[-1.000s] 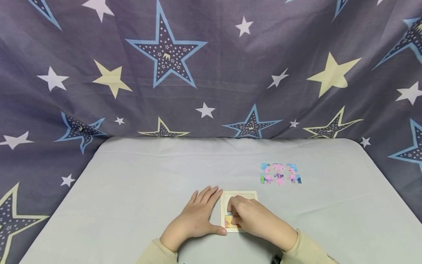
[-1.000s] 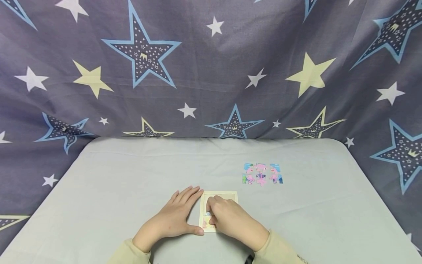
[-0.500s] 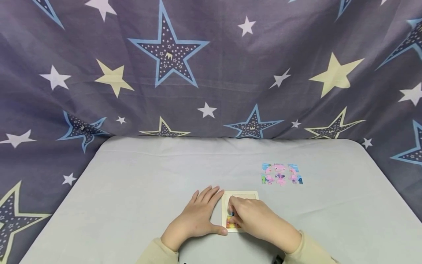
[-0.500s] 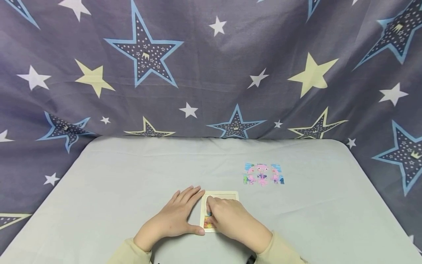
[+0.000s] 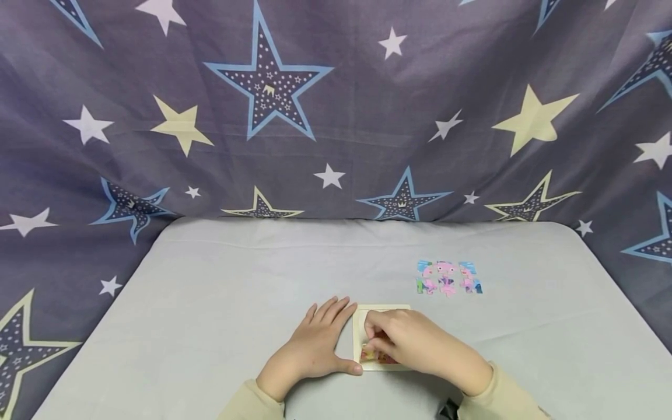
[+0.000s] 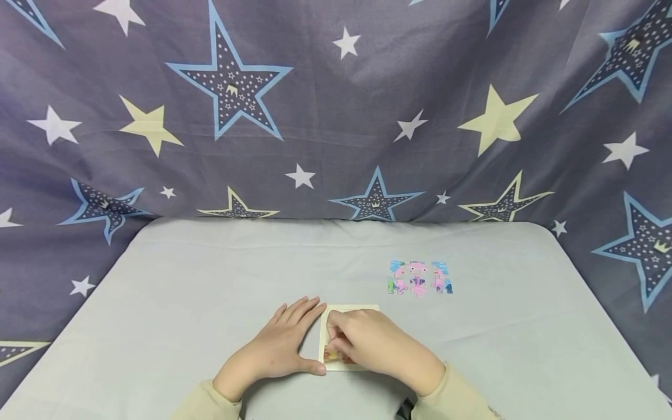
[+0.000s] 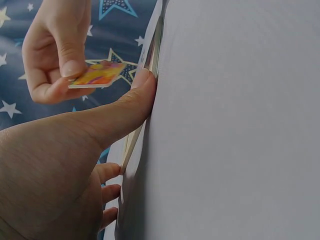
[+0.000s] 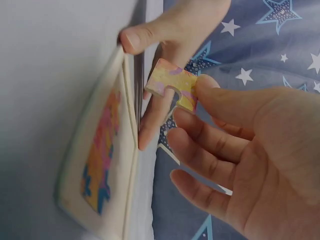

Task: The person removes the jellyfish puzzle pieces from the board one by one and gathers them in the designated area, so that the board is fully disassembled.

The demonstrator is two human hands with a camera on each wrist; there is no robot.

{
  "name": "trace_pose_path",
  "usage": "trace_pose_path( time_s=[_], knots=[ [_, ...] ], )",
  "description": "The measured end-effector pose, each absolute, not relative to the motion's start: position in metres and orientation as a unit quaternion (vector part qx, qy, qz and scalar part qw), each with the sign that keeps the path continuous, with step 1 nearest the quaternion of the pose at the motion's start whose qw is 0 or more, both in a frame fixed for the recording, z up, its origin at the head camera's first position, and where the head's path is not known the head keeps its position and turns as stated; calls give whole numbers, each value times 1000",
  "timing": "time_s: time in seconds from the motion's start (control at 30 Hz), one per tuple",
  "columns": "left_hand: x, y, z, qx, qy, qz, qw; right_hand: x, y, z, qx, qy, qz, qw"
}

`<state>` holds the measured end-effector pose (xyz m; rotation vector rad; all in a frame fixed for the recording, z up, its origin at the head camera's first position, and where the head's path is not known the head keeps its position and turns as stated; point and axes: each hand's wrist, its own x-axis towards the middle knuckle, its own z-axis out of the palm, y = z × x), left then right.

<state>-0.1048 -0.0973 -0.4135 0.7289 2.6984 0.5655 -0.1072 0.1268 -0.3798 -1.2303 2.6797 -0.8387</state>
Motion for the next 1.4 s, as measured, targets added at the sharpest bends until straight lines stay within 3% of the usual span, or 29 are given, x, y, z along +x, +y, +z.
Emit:
trace_pose_path(
  time_s=[0.2,0.7,1.4],
  knots=[
    [-107,-99,-427,254,939,190,137,-113,136,-373,-383,880,-279,43],
    [-105,-96,-412,249,937,196,150,-130,169,-355,-297,916,-270,24],
    [-105,-97,-415,248,937,195,148,-158,208,-369,-227,924,-303,51]
  ],
)
